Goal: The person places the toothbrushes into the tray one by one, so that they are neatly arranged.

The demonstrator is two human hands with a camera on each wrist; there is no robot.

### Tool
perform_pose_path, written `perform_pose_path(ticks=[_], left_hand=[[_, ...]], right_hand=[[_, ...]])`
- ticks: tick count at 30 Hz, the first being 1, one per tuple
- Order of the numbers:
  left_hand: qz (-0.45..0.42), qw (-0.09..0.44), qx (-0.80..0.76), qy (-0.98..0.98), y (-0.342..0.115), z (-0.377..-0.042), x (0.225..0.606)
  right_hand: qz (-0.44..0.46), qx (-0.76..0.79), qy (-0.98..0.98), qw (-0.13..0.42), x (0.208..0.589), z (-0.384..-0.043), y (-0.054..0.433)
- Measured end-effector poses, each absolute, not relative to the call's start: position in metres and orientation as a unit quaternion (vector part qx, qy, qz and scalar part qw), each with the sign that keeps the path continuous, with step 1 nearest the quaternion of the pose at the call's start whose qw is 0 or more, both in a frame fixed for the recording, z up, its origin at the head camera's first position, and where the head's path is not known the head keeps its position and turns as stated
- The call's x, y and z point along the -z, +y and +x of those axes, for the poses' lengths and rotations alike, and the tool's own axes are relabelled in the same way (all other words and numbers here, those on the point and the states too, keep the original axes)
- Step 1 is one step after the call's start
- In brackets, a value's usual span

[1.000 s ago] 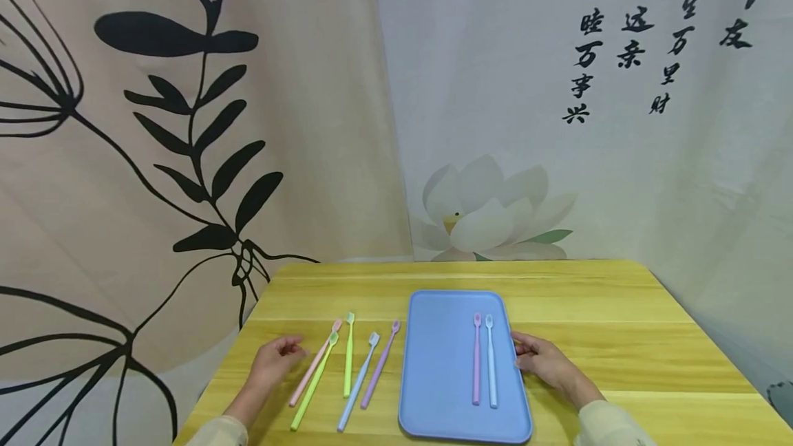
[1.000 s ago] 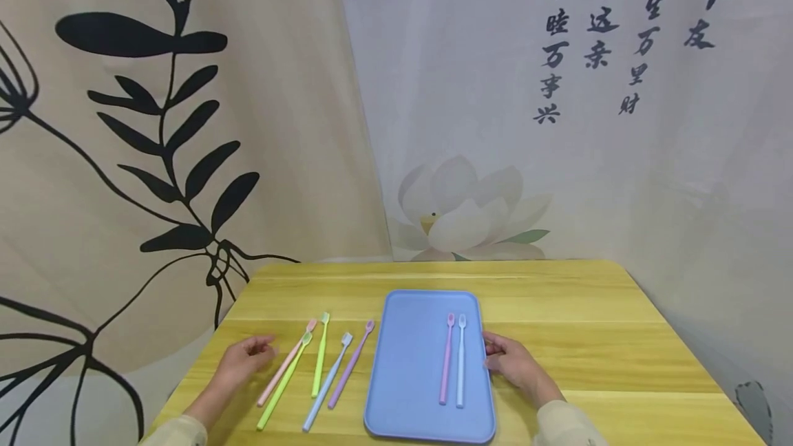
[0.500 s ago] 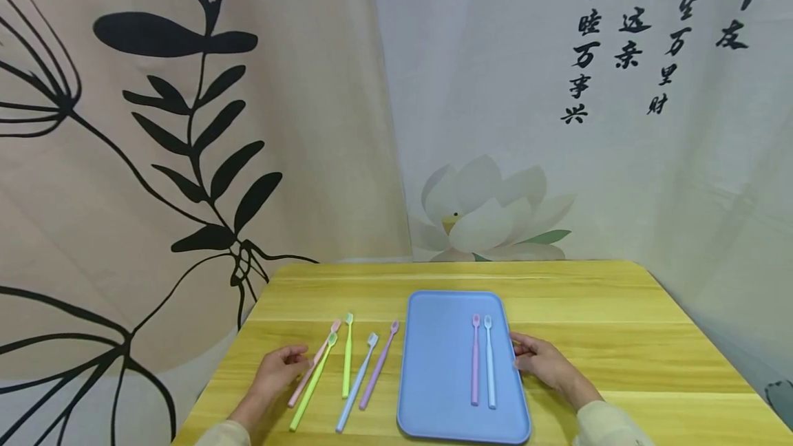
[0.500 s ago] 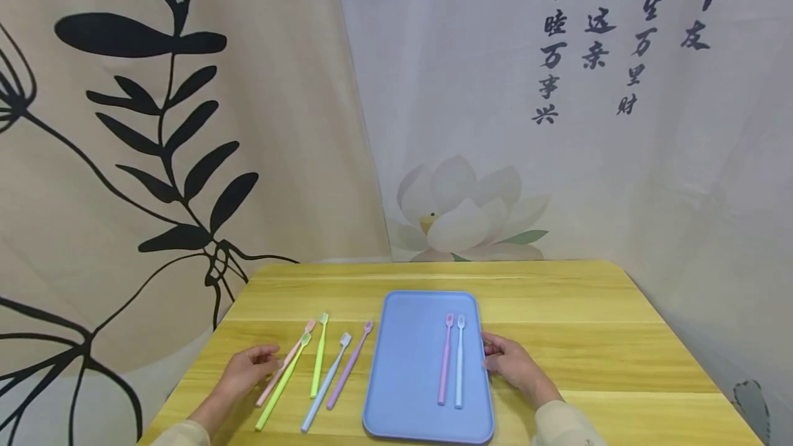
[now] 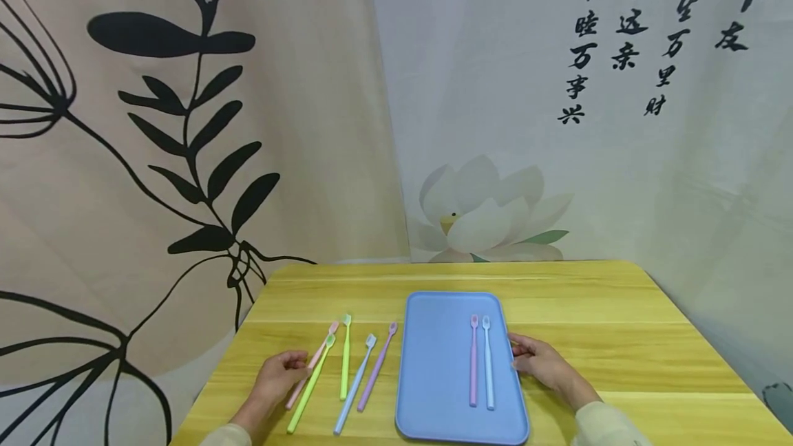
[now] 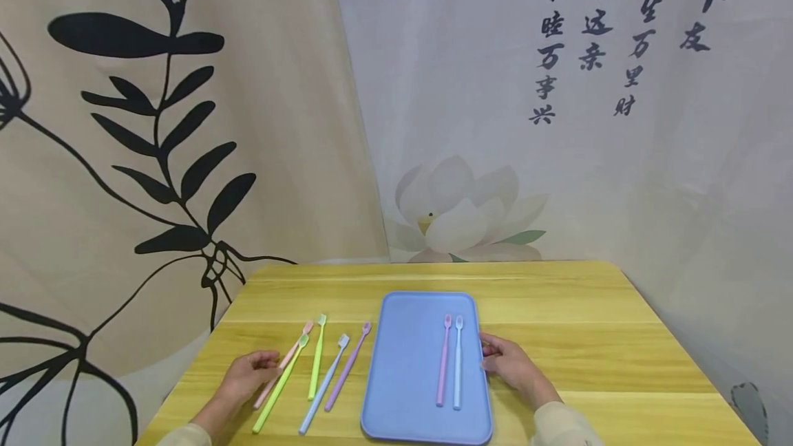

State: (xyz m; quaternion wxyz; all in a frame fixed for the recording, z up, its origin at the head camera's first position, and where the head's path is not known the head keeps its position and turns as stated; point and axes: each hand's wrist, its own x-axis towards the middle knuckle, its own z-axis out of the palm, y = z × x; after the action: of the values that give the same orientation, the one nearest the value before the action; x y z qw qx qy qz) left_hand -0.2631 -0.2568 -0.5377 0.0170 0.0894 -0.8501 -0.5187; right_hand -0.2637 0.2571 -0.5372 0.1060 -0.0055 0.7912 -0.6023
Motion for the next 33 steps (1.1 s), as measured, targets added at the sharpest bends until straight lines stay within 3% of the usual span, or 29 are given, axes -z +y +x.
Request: perform_pose_path(ticks=[33], left_hand=[[0.095, 0.027, 0.403, -0.910, -0.2628, -0.2725, 0.5332]], right_hand=[[0.008, 0.605, 0.790, 0.099, 0.5377, -0.2624, 0.2558]])
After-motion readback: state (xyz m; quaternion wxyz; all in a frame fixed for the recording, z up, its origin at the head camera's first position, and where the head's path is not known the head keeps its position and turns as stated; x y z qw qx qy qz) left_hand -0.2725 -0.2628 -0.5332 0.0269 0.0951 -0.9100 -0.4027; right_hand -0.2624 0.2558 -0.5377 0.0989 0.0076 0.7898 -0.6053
